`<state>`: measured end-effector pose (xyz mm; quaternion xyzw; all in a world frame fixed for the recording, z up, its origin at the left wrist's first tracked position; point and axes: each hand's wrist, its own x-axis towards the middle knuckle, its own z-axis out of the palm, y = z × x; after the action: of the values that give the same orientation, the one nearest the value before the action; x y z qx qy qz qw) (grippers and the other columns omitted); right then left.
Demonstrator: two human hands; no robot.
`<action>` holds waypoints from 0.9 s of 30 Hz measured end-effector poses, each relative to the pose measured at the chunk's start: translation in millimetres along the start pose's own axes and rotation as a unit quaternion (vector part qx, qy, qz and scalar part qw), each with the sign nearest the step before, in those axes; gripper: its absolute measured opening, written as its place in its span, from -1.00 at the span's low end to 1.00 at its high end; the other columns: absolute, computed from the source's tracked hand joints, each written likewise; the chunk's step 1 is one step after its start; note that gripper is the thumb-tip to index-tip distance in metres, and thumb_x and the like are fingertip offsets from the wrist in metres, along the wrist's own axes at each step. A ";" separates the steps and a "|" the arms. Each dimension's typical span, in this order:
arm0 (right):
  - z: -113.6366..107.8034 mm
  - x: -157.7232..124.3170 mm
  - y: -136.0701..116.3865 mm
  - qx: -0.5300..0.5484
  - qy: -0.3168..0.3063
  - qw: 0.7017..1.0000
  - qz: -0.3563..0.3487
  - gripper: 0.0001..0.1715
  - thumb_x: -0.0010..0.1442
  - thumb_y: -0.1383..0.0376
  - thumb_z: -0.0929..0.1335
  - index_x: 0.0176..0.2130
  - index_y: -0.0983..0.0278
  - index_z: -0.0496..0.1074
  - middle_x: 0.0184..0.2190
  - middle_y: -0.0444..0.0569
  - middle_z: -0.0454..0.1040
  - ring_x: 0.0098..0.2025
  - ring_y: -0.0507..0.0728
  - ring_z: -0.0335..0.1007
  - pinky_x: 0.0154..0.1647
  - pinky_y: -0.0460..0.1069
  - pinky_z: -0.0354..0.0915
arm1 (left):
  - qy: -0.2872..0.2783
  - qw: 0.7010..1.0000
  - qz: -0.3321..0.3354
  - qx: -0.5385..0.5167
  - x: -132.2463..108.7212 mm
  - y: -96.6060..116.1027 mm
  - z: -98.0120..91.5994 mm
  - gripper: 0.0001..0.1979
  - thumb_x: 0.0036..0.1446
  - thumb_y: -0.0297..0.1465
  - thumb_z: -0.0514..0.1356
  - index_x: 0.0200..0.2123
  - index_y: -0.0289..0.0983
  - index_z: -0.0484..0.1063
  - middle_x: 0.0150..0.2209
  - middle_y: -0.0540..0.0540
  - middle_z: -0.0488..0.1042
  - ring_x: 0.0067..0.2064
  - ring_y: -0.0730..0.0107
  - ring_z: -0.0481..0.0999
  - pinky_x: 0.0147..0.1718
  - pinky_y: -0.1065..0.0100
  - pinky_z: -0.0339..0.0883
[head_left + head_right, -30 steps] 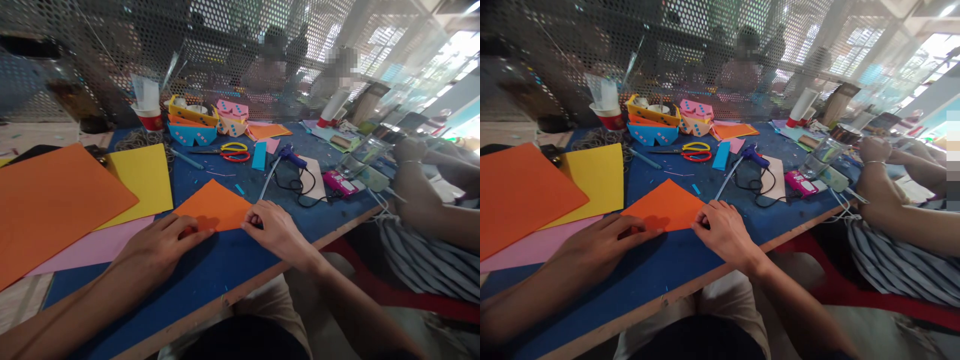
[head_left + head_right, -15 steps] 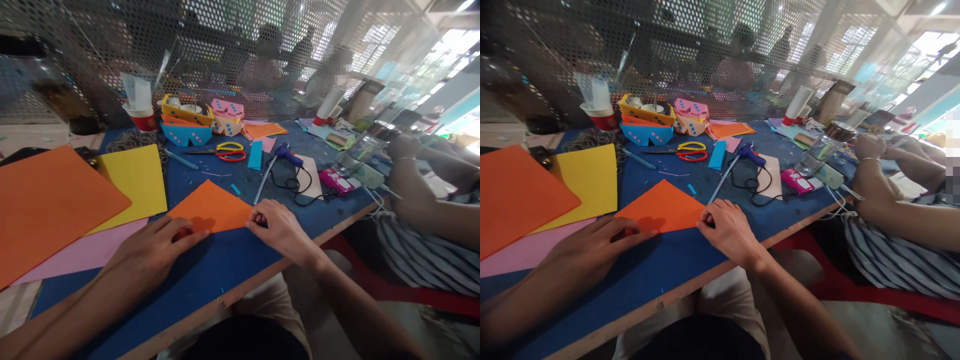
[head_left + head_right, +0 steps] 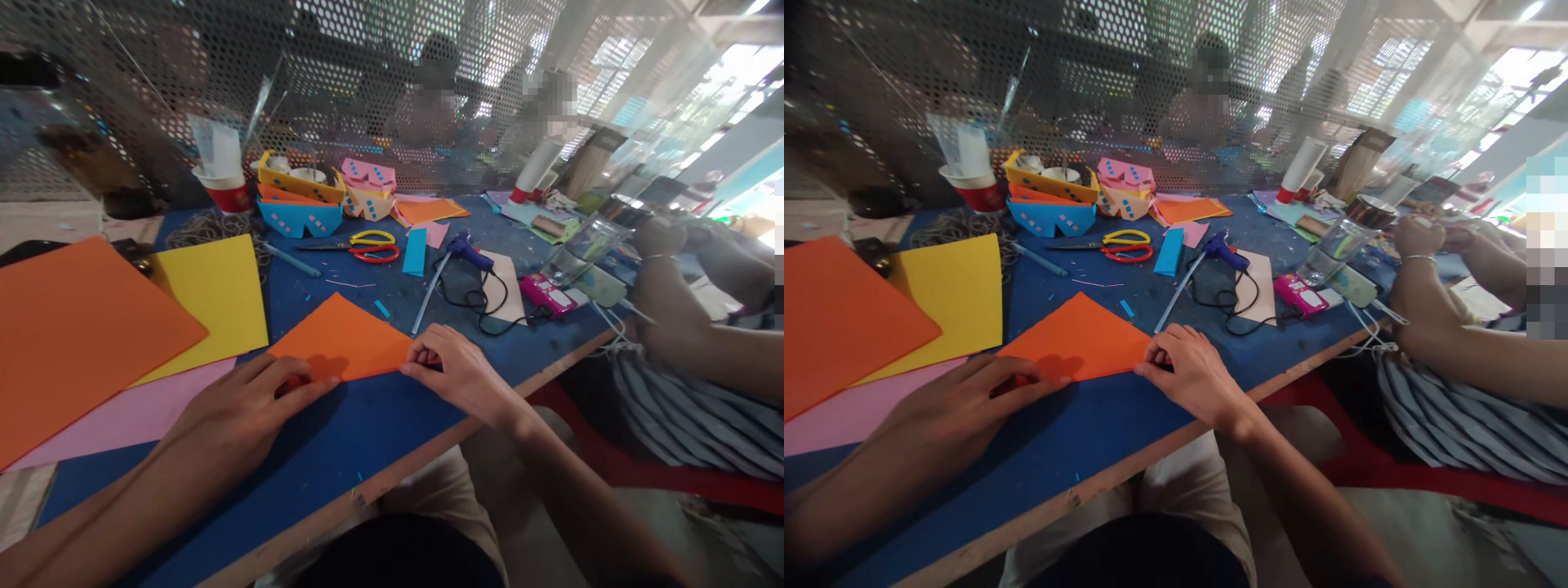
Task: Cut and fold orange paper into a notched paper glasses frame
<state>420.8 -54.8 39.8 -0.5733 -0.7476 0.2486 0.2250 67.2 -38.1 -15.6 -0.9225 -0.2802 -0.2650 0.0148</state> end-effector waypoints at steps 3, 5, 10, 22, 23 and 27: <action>1.2 0.1 2.2 0.000 0.000 1.000 0.000 -0.77 0.47 0.42 0.60 -0.21 0.18 0.60 -0.18 -0.11 0.62 -0.08 0.15 0.54 0.06 0.08 0.36 | 0.001 1.000 0.009 0.006 1.0 -0.1 -0.9 -0.41 0.53 -0.62 0.02 0.31 -0.02 0.67 0.03 -0.11 0.72 -0.04 0.13 0.67 -0.12 0.23 0.56; 2.4 0.4 2.8 -0.004 0.001 1.000 -0.002 -0.78 0.48 0.43 0.58 -0.21 0.18 0.59 -0.17 -0.11 0.62 -0.08 0.14 0.54 0.05 0.08 0.35 | -0.001 1.000 0.009 0.013 -0.2 -0.3 -0.6 -0.40 0.52 -0.64 0.01 0.31 -0.02 0.66 0.04 -0.11 0.71 -0.03 0.15 0.67 -0.11 0.24 0.56; 4.7 -0.8 0.6 -0.030 0.014 0.999 -0.003 -0.76 0.49 0.44 0.56 -0.22 0.18 0.57 -0.17 -0.10 0.62 -0.07 0.16 0.53 0.06 0.10 0.32 | -0.022 0.999 -0.004 0.023 -4.5 -0.7 0.4 -0.34 0.50 -0.65 0.01 0.35 0.03 0.66 0.04 -0.12 0.70 -0.05 0.12 0.65 -0.10 0.21 0.56; 3.7 -1.6 0.5 -0.048 0.016 0.999 0.014 -0.72 0.47 0.39 0.59 -0.24 0.17 0.51 -0.17 -0.10 0.61 -0.04 0.19 0.52 0.08 0.11 0.30 | -0.013 0.999 0.023 0.035 6.2 2.6 -9.2 -0.35 0.41 -0.69 0.03 0.29 -0.03 0.67 -0.01 -0.10 0.69 -0.11 0.16 0.62 -0.15 0.25 0.49; 3.3 -1.7 0.2 -0.048 0.014 0.999 0.016 -0.72 0.47 0.40 0.59 -0.24 0.17 0.52 -0.17 -0.10 0.61 -0.04 0.19 0.52 0.08 0.11 0.30 | -0.015 0.999 0.020 0.033 4.4 2.2 -7.5 -0.34 0.41 -0.69 0.03 0.29 -0.03 0.67 0.00 -0.10 0.69 -0.10 0.15 0.62 -0.14 0.24 0.49; 1.3 -2.1 -0.6 -0.038 0.008 0.999 0.014 -0.74 0.48 0.41 0.57 -0.23 0.17 0.53 -0.15 -0.09 0.61 -0.03 0.18 0.52 0.09 0.10 0.33 | -0.028 0.999 0.000 0.031 -4.5 0.7 -0.8 -0.31 0.44 -0.68 0.02 0.35 0.01 0.65 0.05 -0.12 0.68 -0.04 0.12 0.63 -0.09 0.20 0.51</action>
<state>420.0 -57.0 39.1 -0.5937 -0.7467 0.2187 0.2052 64.0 -41.2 -17.1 -0.9287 -0.2883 -0.2303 0.0360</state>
